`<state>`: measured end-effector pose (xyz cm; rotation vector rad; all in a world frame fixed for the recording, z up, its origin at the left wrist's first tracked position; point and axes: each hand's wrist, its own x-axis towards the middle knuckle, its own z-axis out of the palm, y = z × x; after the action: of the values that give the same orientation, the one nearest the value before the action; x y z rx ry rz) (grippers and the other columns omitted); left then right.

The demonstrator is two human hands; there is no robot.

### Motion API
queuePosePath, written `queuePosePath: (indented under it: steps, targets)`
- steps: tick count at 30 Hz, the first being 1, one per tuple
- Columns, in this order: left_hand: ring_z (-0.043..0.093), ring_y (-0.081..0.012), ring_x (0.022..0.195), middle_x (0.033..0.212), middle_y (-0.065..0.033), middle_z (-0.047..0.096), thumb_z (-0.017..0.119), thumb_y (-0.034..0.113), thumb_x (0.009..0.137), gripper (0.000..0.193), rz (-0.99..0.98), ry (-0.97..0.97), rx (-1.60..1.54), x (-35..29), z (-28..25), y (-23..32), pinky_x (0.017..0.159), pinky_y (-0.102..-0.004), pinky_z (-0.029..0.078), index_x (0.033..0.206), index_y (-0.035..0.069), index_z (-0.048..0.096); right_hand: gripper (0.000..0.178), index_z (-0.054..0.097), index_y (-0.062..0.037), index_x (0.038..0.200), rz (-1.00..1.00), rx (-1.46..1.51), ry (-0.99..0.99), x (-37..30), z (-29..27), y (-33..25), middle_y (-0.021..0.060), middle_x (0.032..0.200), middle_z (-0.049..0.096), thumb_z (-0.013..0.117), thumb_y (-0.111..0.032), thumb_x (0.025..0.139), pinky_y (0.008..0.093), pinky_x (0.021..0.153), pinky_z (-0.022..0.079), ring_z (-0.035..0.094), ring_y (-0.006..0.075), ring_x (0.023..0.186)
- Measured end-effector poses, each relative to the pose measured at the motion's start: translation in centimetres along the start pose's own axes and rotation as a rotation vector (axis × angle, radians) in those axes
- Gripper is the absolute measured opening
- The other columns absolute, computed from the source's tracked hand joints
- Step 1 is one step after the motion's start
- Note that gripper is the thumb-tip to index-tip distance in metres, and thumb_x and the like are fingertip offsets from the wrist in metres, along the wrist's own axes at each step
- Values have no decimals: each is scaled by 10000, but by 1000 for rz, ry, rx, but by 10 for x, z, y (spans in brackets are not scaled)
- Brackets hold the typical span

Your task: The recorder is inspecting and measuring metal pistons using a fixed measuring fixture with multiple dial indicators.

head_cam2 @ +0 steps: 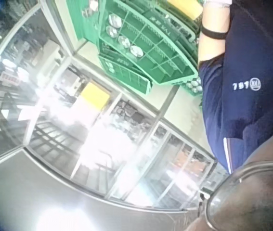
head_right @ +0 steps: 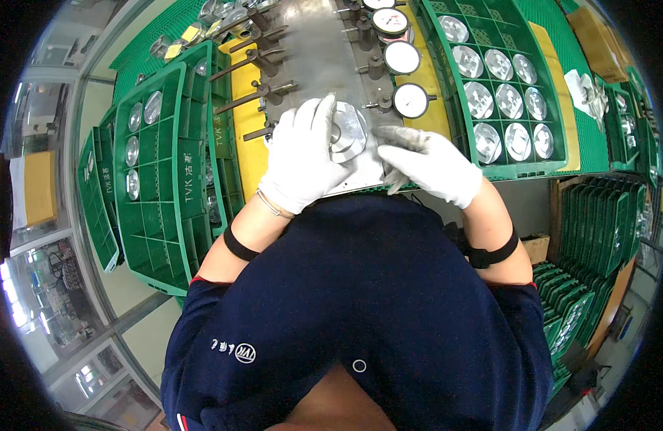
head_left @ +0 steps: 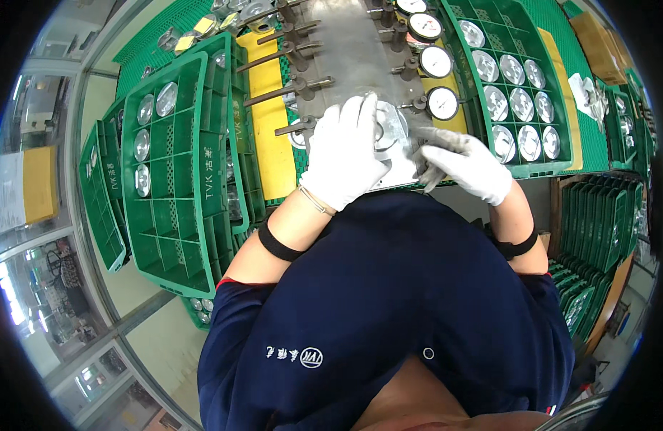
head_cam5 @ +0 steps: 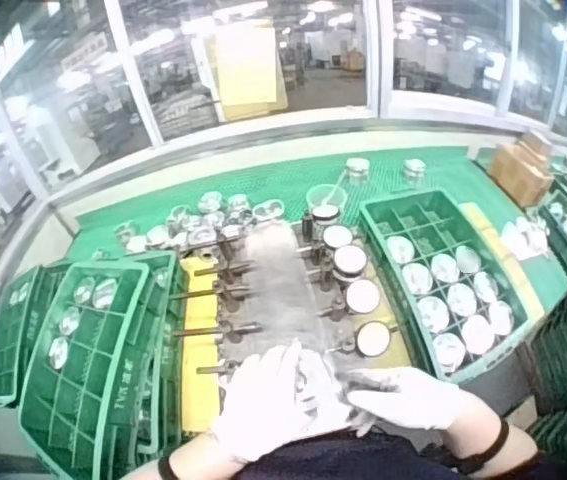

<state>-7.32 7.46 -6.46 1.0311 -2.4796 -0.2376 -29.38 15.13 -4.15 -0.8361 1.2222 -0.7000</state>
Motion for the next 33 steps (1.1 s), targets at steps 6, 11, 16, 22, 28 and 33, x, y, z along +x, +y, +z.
queuePosePath:
  steps: [6,11,16,22,28,33]
  targets:
    - [564,-382,1135,1266,-219,558,832,309,719,814,-12,43,-56,3,13,-12,971,-433,470,1366,-32,474,853,93,-12,1587,11,242,-167,23,12,34,137,1190,655,644,-226,973,295,767,577,677,146,850]
    - [532,-399,1220,1323,-231,529,820,247,748,792,-19,-23,-198,13,17,-24,1047,-435,443,1391,-29,449,863,74,-38,1596,-55,183,-112,29,16,39,150,1208,649,642,-205,969,280,776,564,670,137,851]
    - [528,-397,1230,1342,-227,516,825,205,726,803,-14,-9,-228,14,19,-27,1064,-432,438,1405,-2,449,888,14,-118,1607,28,277,-154,30,16,32,183,1184,637,629,-186,969,334,697,609,699,207,770]
    - [494,-411,1260,1406,-244,453,800,169,703,861,-13,3,-224,14,22,-28,1064,-436,435,1446,-6,402,911,-31,-223,1606,65,365,-139,33,16,33,212,1144,638,619,-173,970,419,648,637,706,266,701]
    - [530,-397,1227,1330,-229,520,811,170,710,789,-29,68,-203,15,26,-25,1058,-430,445,1394,-5,459,918,-32,-225,1608,77,353,-105,32,18,30,194,1098,654,624,-171,967,419,656,637,705,259,700]
    - [520,-409,1233,1333,-241,514,786,156,718,772,-41,61,-210,14,27,-23,1066,-435,436,1392,-20,454,918,-21,-177,1609,70,301,-63,31,21,26,161,1031,691,630,-172,962,382,644,626,698,224,692]
